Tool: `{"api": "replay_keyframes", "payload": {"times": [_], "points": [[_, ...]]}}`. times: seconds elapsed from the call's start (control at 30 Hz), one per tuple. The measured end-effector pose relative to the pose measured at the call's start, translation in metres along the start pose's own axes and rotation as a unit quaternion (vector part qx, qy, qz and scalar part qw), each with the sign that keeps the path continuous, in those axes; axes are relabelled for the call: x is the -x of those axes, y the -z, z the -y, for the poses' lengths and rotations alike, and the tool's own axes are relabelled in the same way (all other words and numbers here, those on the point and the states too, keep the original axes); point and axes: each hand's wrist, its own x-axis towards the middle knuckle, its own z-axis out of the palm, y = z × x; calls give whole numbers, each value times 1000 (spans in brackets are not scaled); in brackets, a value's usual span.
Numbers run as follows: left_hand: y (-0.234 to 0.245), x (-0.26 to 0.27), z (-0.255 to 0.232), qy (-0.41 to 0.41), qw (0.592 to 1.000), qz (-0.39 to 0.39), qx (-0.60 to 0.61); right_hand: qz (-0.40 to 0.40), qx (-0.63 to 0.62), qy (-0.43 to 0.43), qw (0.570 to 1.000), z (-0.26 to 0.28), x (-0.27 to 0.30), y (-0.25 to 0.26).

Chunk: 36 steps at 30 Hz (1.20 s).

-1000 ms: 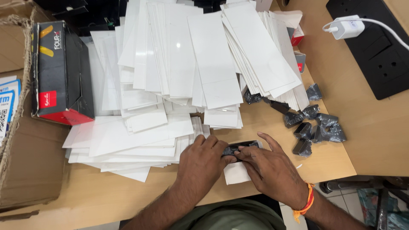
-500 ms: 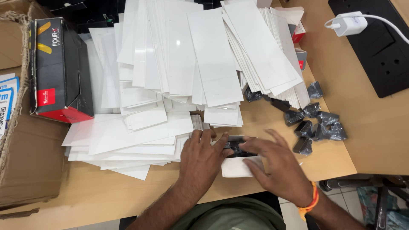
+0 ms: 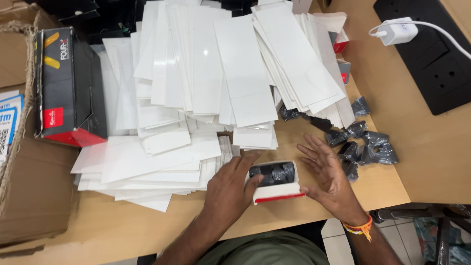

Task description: The person picks up small black components by hand and places them inside small red and white boxes before closing the lids.

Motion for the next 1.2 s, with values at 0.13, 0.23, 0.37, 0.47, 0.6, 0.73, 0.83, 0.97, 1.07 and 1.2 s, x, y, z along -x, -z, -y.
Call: {"api": "replay_keyframes", "payload": {"times": [0.13, 0.23, 0.37, 0.47, 0.6, 0.73, 0.83, 0.97, 1.07, 1.2], "points": [[10, 6, -3, 182, 963, 64, 190, 63, -31, -30, 997, -9, 5, -1], [18, 17, -4, 159, 952, 27, 259, 115, 86, -20, 989, -7, 6, -5], [18, 27, -2, 13, 959, 45, 279, 148, 221, 45, 963, -5, 4, -12], [9, 30, 4, -59, 978, 30, 199, 143, 253, 53, 955, -8, 6, -15], [-11, 31, 14, -40, 989, -1, 141, 144, 249, 39, 957, -10, 7, -15], [-20, 30, 15, -24, 997, -37, 60, 97, 221, -61, 969, -14, 10, -21], [-17, 28, 8, -25, 996, -81, 12, 78, 202, -84, 973, -16, 10, -25], [-13, 24, 6, -103, 991, -68, 49, 74, 164, -115, 977, -17, 8, -24], [-11, 25, 4, -114, 990, -40, 70, 73, 179, -72, 979, -17, 7, -24], [-10, 24, 6, -142, 989, -31, 38, 67, 234, -51, 968, -19, 8, -24]]}}
